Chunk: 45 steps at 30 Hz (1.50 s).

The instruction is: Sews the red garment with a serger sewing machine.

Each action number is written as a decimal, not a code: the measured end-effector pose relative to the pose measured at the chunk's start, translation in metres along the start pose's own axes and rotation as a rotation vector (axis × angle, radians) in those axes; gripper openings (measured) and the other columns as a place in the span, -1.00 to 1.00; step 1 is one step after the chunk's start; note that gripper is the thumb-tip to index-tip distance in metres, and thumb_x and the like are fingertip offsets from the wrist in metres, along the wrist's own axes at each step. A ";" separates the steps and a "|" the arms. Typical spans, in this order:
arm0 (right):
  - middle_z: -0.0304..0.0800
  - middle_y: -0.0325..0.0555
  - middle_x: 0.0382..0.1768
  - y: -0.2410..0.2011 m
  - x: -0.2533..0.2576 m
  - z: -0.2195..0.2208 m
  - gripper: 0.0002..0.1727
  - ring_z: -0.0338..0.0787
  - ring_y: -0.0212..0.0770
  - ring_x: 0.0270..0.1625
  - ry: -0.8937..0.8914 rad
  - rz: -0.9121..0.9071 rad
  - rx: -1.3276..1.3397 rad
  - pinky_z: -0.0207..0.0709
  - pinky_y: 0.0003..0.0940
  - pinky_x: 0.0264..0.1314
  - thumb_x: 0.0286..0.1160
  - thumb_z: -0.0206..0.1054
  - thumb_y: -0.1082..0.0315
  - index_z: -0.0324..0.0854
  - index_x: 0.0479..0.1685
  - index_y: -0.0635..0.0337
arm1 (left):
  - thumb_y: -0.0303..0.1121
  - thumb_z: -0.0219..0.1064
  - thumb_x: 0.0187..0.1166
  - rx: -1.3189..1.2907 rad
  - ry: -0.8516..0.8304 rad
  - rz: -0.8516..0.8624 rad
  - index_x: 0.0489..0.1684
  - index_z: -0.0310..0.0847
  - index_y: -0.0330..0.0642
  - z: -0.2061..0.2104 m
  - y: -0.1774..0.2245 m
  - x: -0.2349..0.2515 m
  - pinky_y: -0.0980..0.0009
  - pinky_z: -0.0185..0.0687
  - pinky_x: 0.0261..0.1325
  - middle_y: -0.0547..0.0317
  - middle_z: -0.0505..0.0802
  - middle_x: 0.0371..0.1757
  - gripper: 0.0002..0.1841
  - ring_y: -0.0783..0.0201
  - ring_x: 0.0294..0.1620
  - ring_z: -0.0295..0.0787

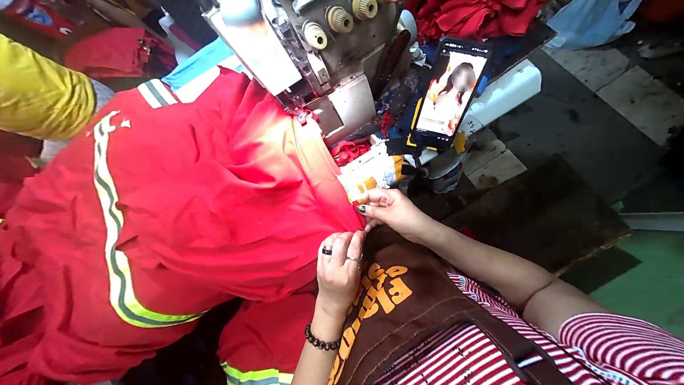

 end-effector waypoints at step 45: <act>0.75 -0.02 -0.41 -0.068 0.093 0.009 -0.70 0.80 -0.24 -0.53 0.139 -0.468 -0.110 0.78 -0.37 -0.46 0.45 0.38 0.64 0.48 0.10 0.27 | -0.55 0.24 0.64 0.301 0.190 -0.035 0.16 0.82 -0.23 0.023 -0.069 0.104 0.07 0.47 0.56 -0.05 0.84 0.32 -0.73 -0.04 0.47 0.68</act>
Point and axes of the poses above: each hand's wrist, its own x-axis towards the middle knuckle, its own z-axis out of the palm, y = z × x, the point moved 3 cm from there along x, towards the middle knuckle
